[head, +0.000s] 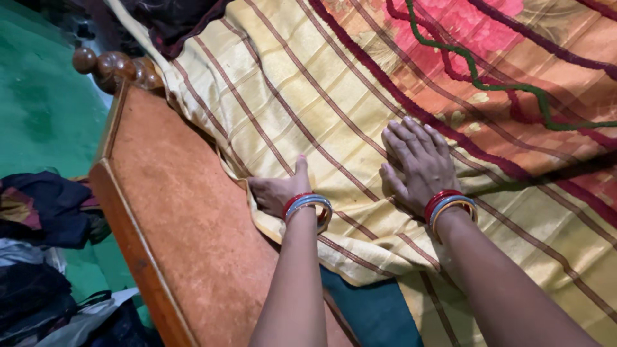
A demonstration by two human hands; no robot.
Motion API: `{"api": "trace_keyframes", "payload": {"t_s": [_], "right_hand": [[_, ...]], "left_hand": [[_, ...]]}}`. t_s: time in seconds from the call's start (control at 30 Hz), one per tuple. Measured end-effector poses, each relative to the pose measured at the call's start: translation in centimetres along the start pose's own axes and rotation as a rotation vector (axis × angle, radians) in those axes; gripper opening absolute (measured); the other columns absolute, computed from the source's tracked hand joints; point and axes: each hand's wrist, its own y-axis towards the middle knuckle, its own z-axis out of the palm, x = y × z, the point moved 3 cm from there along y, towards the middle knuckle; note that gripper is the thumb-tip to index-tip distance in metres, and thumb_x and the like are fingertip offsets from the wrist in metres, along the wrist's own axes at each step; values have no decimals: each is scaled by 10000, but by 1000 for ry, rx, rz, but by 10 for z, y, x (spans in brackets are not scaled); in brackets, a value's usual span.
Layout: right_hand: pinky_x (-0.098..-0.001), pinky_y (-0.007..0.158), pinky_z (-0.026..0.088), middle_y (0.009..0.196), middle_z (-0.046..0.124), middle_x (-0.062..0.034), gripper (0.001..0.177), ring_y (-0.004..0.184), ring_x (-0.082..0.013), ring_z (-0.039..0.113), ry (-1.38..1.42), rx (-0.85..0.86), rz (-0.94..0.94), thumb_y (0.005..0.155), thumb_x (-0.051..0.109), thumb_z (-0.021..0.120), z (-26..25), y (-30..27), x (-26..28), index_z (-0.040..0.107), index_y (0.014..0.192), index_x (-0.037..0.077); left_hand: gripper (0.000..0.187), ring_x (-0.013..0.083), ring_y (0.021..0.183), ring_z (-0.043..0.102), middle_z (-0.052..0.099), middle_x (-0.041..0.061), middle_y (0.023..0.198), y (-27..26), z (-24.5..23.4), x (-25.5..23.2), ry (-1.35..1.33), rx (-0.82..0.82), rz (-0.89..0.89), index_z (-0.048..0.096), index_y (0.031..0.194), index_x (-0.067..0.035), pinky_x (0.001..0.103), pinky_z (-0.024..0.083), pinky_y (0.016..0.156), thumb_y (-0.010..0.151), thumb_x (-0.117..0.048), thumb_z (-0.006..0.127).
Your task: The person folds a dark pillowcase with a tree design on a bed, then smooths and folds a yellow and red striped bedsheet. The person uses both hands to align edges and press down folds, leaving the folded items on the bed.
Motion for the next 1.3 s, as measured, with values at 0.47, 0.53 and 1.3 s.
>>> {"api": "trace_keyframes", "payload": {"t_s": [0.47, 0.53, 1.3], "right_hand": [[-457, 1253, 230, 1538, 519, -115, 608, 1496, -277, 390, -17, -19, -12, 950, 368, 589, -1, -1, 2, 523, 1484, 86], [-456, 1257, 228, 1539, 519, -112, 601, 1495, -271, 391, -7, -22, -12, 954, 365, 583, -1, -1, 2, 525, 1485, 89], [-483, 1243, 59, 1674, 270, -86, 761, 1557, -272, 168, -25, 148, 4, 953, 518, 461, 24, -8, -10, 302, 1605, 159]], "left_hand": [[1215, 407, 1306, 523, 423, 326, 1453, 51, 0, 15, -243, 345, -6, 192, 1410, 18, 410, 424, 1130, 557, -315, 991], [1183, 402, 1302, 530, 430, 321, 1450, 53, 3, 16, -243, 355, -14, 209, 1389, 5, 417, 424, 1129, 557, -313, 988], [831, 431, 1247, 618, 565, 299, 1412, -19, -22, 12, -215, 56, -7, 333, 1517, 24, 468, 510, 1055, 917, -441, 671]]}}
